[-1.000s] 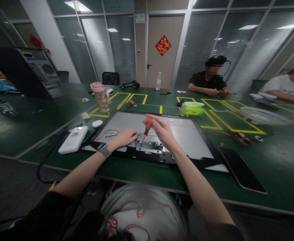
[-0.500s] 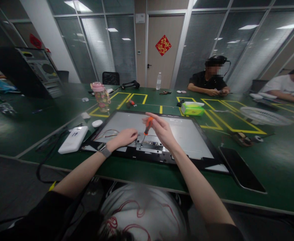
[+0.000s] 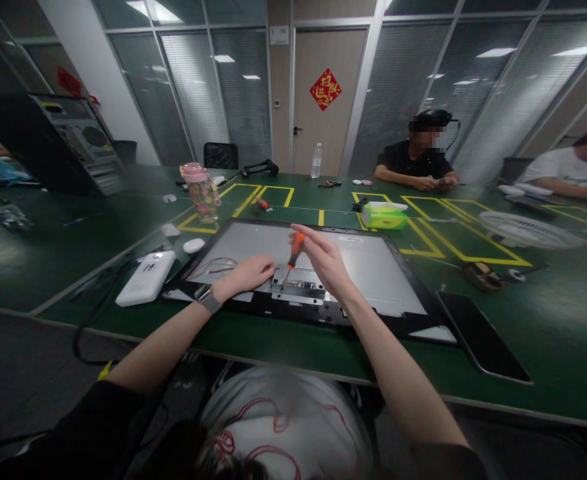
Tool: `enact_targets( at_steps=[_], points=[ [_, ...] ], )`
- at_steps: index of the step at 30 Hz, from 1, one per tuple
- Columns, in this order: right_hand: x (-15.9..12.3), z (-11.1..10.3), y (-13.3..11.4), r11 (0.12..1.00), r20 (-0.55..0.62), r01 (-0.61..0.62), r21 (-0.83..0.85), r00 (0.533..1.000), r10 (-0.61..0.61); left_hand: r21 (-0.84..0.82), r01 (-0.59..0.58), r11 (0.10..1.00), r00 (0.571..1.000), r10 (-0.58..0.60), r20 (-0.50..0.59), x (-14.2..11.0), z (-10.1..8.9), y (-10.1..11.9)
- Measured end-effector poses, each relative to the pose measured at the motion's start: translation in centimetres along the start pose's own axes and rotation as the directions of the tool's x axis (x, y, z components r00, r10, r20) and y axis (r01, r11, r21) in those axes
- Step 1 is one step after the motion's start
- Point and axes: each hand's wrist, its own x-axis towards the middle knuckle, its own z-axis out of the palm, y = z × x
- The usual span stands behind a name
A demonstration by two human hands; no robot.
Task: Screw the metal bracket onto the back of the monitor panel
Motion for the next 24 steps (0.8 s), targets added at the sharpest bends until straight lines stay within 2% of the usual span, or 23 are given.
enact_targets(
  at_steps=[7,17,24],
  points=[
    [-0.02,-0.2,0.44,0.999,-0.033,0.035,-0.013,0.999,-0.036,0.004,-0.008,1.0,1.0,0.008,-0.003,-0.13,-0.08,0.04],
    [-0.03,0.29,-0.41,0.996,0.034,-0.025,0.088,0.999,0.022,0.016,0.004,1.0,1.0,-0.004,0.004,0.01,-0.12,0.15],
    [-0.04,-0.19,0.23,0.999,0.029,0.029,0.022,0.999,-0.029,0.017,0.012,1.0,1.0,-0.012,0.01,0.01,-0.11,0.1]
  ],
)
